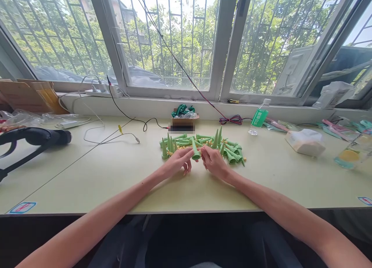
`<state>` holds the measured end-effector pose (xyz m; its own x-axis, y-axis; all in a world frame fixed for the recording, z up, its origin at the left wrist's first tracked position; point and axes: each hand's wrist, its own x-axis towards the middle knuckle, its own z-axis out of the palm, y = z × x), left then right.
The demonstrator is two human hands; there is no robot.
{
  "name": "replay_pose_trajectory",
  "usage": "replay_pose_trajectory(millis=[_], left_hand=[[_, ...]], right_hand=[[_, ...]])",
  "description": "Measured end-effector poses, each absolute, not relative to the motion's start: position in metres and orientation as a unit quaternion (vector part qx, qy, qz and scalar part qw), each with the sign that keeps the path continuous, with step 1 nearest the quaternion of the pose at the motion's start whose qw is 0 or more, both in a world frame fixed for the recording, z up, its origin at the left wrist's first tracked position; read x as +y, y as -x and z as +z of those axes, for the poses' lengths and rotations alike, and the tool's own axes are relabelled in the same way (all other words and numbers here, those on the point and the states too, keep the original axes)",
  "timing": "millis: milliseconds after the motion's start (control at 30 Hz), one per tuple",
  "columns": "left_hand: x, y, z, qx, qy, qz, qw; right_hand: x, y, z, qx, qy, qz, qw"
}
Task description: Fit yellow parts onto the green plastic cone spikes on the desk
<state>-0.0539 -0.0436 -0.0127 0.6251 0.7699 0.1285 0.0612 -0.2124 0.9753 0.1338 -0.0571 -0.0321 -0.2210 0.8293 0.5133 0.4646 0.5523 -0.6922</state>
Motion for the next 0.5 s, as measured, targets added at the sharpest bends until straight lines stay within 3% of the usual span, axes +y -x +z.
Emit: replay_pose_trajectory(millis=[500], left_hand=[[-0.040,0.054,-0.025,0.306,-0.779,0.349,0.422]], right_hand=[[-0.049,-0.137,-0.038,-0.767,0.425,0.135,0.461]])
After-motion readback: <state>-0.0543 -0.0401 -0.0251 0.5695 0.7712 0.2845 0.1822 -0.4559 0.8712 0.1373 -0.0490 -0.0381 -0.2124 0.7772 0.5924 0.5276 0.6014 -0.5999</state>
